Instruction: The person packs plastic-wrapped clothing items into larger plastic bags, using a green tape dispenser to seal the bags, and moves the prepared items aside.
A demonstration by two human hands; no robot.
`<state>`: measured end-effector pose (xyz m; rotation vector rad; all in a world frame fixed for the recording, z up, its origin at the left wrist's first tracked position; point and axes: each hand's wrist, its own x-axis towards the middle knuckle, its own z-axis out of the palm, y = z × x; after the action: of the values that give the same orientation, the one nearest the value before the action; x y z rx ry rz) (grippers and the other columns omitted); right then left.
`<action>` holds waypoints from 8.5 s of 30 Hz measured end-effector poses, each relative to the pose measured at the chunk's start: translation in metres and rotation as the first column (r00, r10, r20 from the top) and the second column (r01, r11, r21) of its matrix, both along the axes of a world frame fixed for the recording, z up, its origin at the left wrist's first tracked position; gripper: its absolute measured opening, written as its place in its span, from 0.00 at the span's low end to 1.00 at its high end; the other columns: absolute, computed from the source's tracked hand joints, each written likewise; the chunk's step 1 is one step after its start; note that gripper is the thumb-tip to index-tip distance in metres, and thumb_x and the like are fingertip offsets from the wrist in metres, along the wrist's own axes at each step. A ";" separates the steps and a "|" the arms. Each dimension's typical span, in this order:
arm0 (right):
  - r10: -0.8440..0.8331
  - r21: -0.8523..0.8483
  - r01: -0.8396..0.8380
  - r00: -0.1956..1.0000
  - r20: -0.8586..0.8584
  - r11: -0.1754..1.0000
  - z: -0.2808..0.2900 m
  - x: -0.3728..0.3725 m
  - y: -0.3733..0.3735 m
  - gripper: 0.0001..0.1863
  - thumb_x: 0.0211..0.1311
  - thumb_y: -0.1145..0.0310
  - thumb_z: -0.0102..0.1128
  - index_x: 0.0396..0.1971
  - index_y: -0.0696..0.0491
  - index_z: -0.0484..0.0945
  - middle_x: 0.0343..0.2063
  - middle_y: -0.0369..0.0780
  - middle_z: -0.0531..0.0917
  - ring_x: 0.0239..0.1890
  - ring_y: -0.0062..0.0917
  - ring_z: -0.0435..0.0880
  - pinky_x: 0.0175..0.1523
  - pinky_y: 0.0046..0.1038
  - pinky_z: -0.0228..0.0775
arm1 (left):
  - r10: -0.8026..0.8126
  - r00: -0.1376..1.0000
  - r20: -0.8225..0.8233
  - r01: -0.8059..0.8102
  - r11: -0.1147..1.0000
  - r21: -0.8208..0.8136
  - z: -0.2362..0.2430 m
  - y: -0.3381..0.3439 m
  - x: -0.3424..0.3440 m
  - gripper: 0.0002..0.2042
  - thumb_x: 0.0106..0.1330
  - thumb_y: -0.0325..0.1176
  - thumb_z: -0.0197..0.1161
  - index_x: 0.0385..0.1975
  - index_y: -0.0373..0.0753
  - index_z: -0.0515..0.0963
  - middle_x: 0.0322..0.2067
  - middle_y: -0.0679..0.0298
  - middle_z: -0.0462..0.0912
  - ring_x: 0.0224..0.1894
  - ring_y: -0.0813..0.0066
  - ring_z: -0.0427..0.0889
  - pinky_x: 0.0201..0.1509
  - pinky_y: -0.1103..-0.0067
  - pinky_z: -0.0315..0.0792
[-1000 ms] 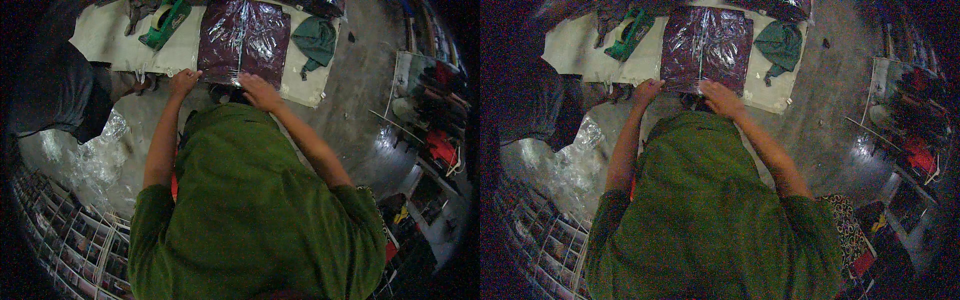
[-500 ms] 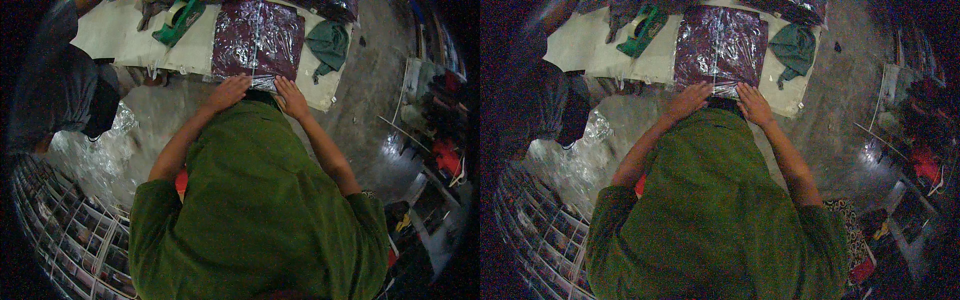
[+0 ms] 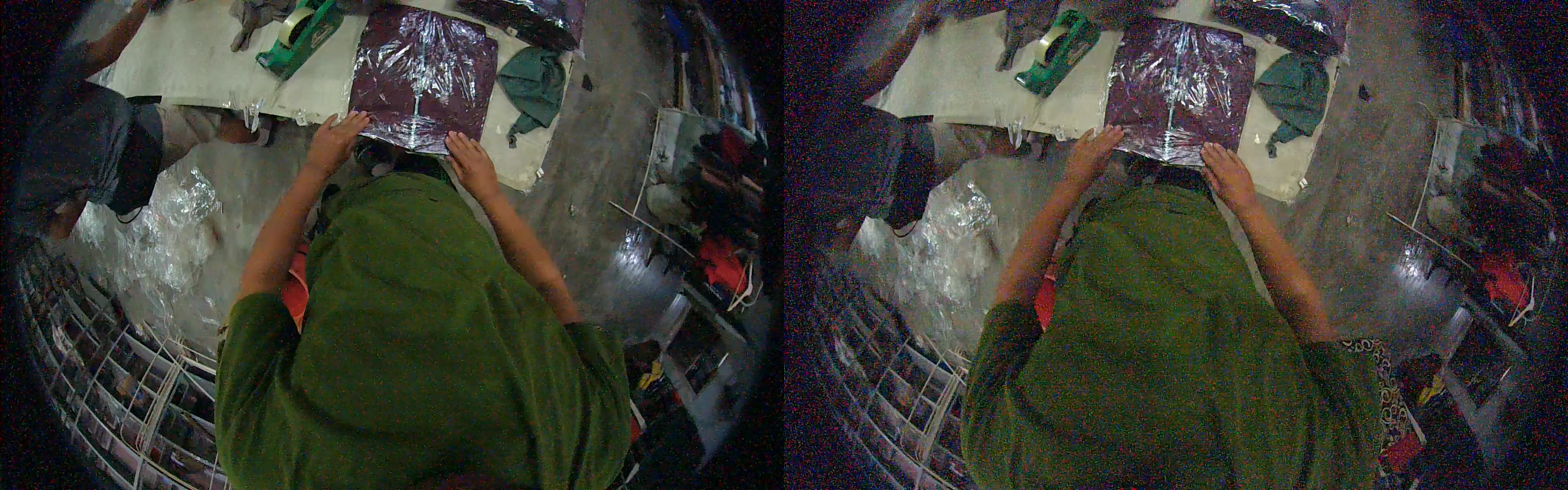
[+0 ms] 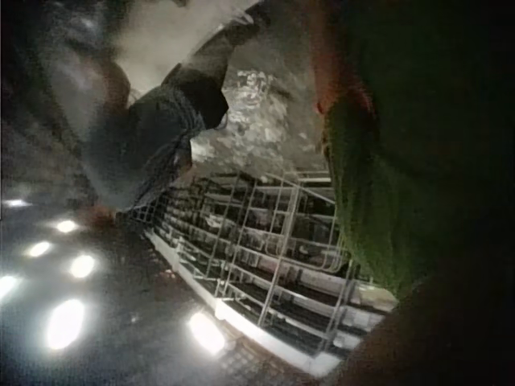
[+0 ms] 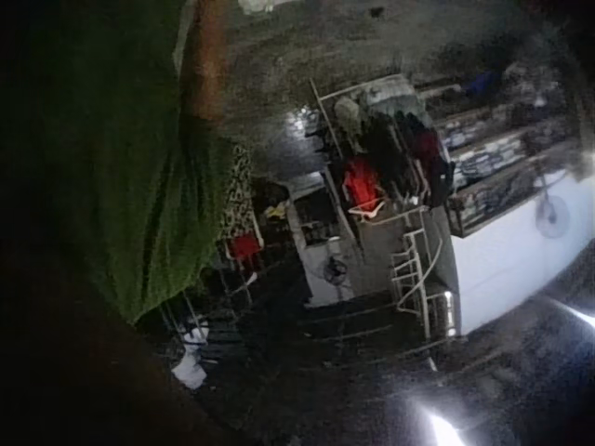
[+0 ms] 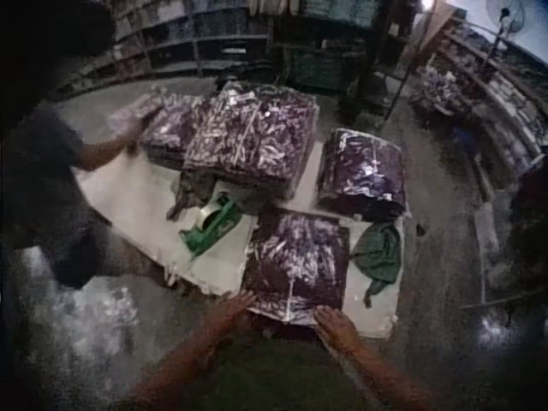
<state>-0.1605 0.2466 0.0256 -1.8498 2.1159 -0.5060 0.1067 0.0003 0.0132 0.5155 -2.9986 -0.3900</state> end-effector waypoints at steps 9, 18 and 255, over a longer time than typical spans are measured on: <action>-0.004 0.463 -0.196 0.918 0.397 0.864 0.155 -0.034 -0.020 0.17 0.69 0.56 0.47 0.40 0.54 0.78 0.30 0.47 0.82 0.34 0.45 0.81 0.41 0.43 0.70 | -0.174 0.975 0.142 0.027 0.717 0.696 0.145 -0.026 -0.002 0.13 0.65 0.33 0.56 0.50 0.42 0.75 0.41 0.54 0.82 0.43 0.53 0.81 0.48 0.66 0.73; -0.139 0.270 0.159 0.986 -0.093 0.950 0.047 -0.080 -0.106 0.17 0.65 0.55 0.49 0.39 0.52 0.80 0.45 0.45 0.77 0.45 0.40 0.78 0.53 0.43 0.67 | 0.139 0.894 0.426 -0.078 0.984 -0.158 0.065 -0.068 -0.109 0.16 0.63 0.40 0.56 0.45 0.37 0.77 0.46 0.55 0.80 0.50 0.57 0.77 0.57 0.60 0.66; 0.025 0.160 -0.001 0.988 -0.150 0.987 -0.019 -0.016 -0.310 0.29 0.69 0.49 0.37 0.66 0.46 0.61 0.65 0.42 0.64 0.66 0.45 0.60 0.64 0.51 0.57 | 0.624 0.781 -0.022 -0.623 0.781 0.044 -0.013 0.043 -0.111 0.26 0.63 0.43 0.49 0.63 0.48 0.67 0.66 0.53 0.61 0.69 0.48 0.54 0.70 0.53 0.43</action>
<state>-0.1761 -0.0635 0.0066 -1.8631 2.1677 -0.1909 -0.0045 0.0435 0.0004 1.4245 -2.5653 -0.3791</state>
